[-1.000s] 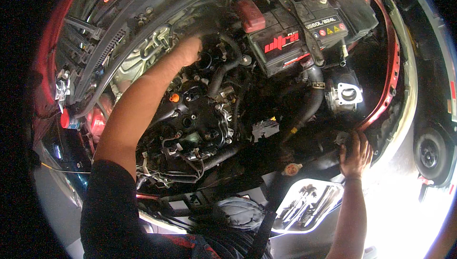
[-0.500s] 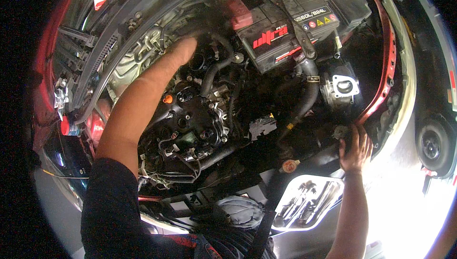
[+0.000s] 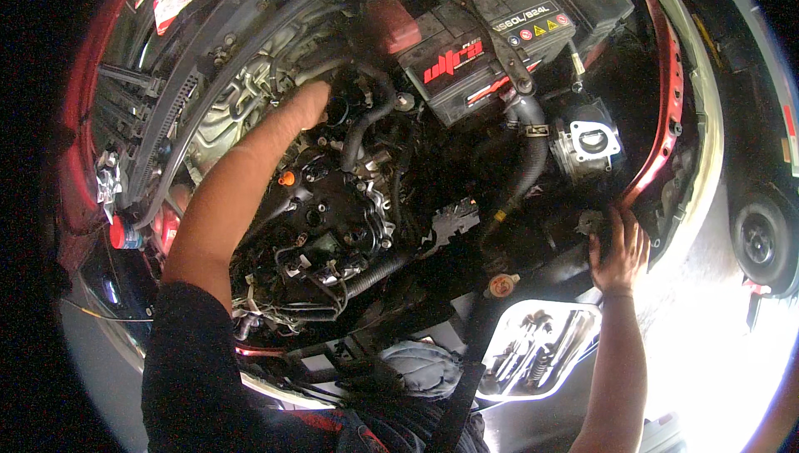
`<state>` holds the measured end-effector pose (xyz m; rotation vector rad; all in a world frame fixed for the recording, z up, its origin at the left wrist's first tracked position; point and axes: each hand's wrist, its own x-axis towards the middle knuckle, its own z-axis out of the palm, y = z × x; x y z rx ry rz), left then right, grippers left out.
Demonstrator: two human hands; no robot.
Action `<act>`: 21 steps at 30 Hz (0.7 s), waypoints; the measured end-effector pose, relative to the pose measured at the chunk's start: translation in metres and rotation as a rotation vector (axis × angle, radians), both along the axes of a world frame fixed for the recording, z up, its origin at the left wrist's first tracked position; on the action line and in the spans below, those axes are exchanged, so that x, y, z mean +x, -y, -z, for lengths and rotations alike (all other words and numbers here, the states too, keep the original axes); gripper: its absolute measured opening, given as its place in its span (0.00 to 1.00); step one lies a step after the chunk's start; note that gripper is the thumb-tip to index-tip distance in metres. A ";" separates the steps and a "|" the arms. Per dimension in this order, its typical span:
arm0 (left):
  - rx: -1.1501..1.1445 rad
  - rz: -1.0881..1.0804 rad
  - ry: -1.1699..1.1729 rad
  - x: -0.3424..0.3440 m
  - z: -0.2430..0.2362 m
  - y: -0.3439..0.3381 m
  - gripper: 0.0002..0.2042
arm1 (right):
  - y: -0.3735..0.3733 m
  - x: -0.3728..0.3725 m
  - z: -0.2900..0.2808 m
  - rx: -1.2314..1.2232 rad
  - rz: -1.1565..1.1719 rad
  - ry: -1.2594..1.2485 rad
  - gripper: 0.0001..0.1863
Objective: The person works on a car engine with the hood open, using a wrench to tighten bolts on the engine block. They then open a small box, remove a gasket, and place it onto the engine. The person continues to adjust components within the engine bay.
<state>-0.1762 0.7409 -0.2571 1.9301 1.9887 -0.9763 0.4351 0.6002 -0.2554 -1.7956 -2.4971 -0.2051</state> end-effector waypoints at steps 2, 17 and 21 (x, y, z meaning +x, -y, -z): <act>0.115 -0.069 0.082 0.001 -0.003 0.010 0.20 | 0.000 -0.001 -0.001 0.004 0.005 0.006 0.31; 0.226 -0.119 0.181 0.015 -0.012 0.028 0.30 | -0.001 -0.004 -0.002 -0.029 0.034 0.011 0.31; 0.249 -0.144 0.154 0.018 -0.010 0.027 0.29 | -0.001 -0.004 -0.003 -0.044 0.028 -0.013 0.31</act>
